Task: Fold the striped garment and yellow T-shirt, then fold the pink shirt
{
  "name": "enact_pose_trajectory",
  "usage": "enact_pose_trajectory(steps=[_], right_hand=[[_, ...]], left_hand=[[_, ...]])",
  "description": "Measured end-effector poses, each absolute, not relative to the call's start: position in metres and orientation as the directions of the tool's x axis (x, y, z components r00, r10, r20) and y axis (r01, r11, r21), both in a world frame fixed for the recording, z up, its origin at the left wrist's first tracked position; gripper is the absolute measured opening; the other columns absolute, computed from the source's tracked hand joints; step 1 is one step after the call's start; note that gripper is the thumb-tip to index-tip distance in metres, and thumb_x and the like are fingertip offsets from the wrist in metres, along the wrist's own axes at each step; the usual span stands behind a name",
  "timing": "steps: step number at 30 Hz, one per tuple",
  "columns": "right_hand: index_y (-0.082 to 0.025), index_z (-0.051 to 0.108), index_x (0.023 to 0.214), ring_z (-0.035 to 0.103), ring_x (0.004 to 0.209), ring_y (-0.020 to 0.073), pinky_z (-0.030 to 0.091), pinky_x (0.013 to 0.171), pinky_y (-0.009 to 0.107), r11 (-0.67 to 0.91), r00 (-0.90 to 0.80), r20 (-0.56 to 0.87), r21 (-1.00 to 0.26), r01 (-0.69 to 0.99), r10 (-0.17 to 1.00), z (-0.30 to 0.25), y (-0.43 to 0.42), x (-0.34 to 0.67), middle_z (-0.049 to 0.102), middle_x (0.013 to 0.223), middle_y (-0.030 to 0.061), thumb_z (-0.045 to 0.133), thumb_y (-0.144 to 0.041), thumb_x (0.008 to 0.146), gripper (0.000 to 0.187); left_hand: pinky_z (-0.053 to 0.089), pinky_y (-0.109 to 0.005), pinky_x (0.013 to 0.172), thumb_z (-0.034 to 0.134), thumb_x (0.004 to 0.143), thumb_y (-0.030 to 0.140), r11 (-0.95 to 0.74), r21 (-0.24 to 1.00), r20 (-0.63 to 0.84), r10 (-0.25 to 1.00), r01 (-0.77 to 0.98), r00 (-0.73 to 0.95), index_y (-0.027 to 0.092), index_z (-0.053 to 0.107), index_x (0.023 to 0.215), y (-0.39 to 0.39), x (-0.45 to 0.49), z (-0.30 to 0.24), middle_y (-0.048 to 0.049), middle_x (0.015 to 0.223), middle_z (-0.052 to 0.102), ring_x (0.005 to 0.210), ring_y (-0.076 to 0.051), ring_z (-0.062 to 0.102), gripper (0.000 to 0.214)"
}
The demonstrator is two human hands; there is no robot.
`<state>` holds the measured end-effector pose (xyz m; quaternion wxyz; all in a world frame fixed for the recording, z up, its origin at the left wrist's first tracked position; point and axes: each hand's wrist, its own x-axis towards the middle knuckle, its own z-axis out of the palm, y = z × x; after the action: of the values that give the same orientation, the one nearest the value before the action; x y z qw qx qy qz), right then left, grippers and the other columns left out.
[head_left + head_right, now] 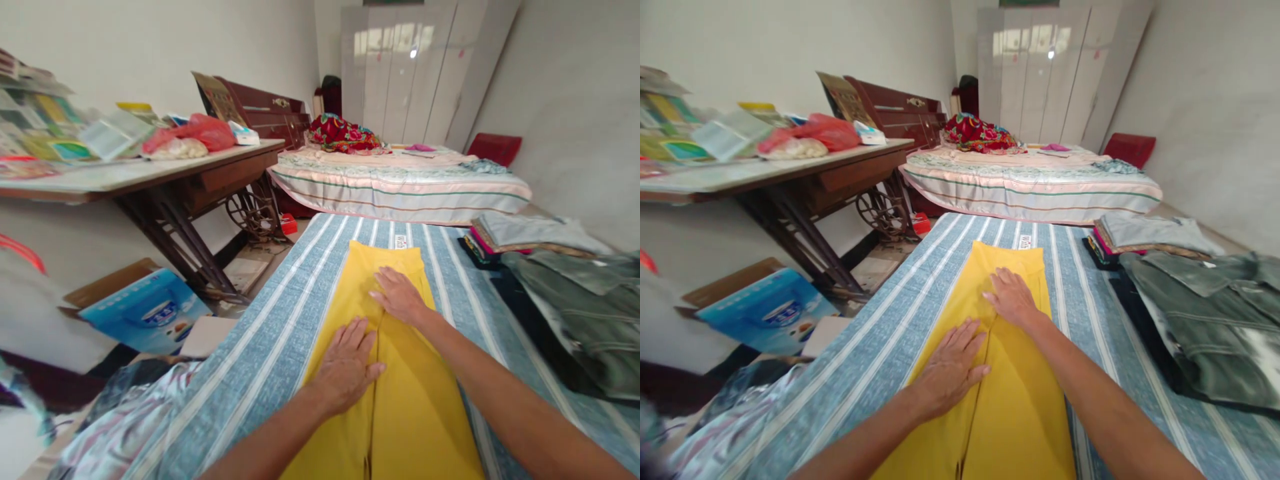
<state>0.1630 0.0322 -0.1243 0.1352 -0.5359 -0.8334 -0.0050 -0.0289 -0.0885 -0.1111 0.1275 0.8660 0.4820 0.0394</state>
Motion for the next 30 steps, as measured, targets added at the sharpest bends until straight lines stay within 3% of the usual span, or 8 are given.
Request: enact_pose_trajectory(steps=[4, 8, 12, 18, 23, 30], right_hand=[[-0.012, 0.043, 0.132, 0.031, 0.132, 0.0274, 0.025, 0.105, 0.043, 0.38, -0.353, 0.172, -0.165, 0.91, 0.92, -0.137, 0.012, 0.152, 0.04, 0.141, 0.016, 0.036, -0.046, 0.092, 0.054], [-0.011, 0.042, 0.133, 0.03, 0.132, 0.0268, 0.023, 0.106, 0.044, 0.353, -0.314, 0.23, -0.155, 0.923, 0.921, -0.131, -0.009, 0.14, 0.04, 0.141, 0.0165, 0.038, -0.04, 0.092, 0.051], [-0.014, 0.054, 0.12, 0.039, 0.126, 0.0263, 0.028, 0.105, 0.041, 0.439, -0.376, 0.301, -0.178, 0.881, 0.876, -0.126, -0.054, 0.126, 0.051, 0.131, 0.0137, 0.048, -0.029, 0.087, 0.036], [-0.019, 0.061, 0.096, 0.052, 0.106, 0.02, 0.039, 0.094, 0.034, 0.545, -0.445, 0.373, -0.229, 0.806, 0.814, -0.131, -0.118, 0.134, 0.062, 0.105, 0.0071, 0.05, -0.012, 0.083, 0.018], [-0.019, 0.06, 0.086, 0.054, 0.092, 0.0187, 0.041, 0.085, 0.032, 0.552, -0.459, 0.392, -0.166, 0.817, 0.797, -0.13, -0.135, 0.145, 0.062, 0.091, 0.0058, 0.044, -0.013, 0.088, 0.018], [-0.018, 0.061, 0.085, 0.054, 0.086, 0.0186, 0.039, 0.08, 0.029, 0.478, -0.473, 0.245, 0.042, 0.877, 0.846, -0.126, -0.118, 0.141, 0.062, 0.087, 0.0054, 0.043, -0.012, 0.087, 0.019]], left_hand=[[0.014, -0.045, 0.114, 0.044, 0.086, 0.051, -0.513, 0.25, -0.12, 0.825, 0.821, 0.552, 0.014, 0.032, 0.14, -0.108, -0.034, -0.107, -0.0119, 0.151, 0.021, 0.14, -0.025, 0.012, 0.066], [0.015, -0.045, 0.114, 0.043, 0.087, 0.049, -0.496, 0.266, -0.136, 0.83, 0.827, 0.542, 0.012, 0.032, 0.14, -0.12, -0.035, -0.1, -0.0124, 0.151, 0.02, 0.14, -0.025, 0.012, 0.066], [0.018, -0.045, 0.113, 0.044, 0.087, 0.045, -0.496, 0.294, -0.096, 0.835, 0.817, 0.541, 0.013, 0.032, 0.14, -0.135, -0.042, -0.096, -0.012, 0.149, 0.025, 0.139, -0.024, 0.017, 0.063], [0.025, -0.043, 0.112, 0.053, 0.08, 0.027, -0.478, 0.285, -0.051, 0.858, 0.831, 0.511, 0.014, 0.052, 0.123, -0.168, -0.065, -0.107, -0.0122, 0.148, 0.03, 0.137, -0.025, 0.023, 0.045], [0.032, -0.045, 0.11, 0.054, 0.079, 0.023, -0.495, 0.322, 0.077, 0.863, 0.807, 0.499, 0.016, 0.059, 0.103, -0.19, -0.073, -0.115, -0.0134, 0.144, 0.037, 0.134, -0.027, 0.03, 0.026], [0.031, -0.047, 0.109, 0.051, 0.08, 0.031, -0.334, 0.243, 0.008, 0.94, 0.911, 0.342, 0.01, 0.062, 0.101, -0.199, -0.045, -0.106, -0.0177, 0.139, 0.043, 0.131, -0.032, 0.035, 0.031]])
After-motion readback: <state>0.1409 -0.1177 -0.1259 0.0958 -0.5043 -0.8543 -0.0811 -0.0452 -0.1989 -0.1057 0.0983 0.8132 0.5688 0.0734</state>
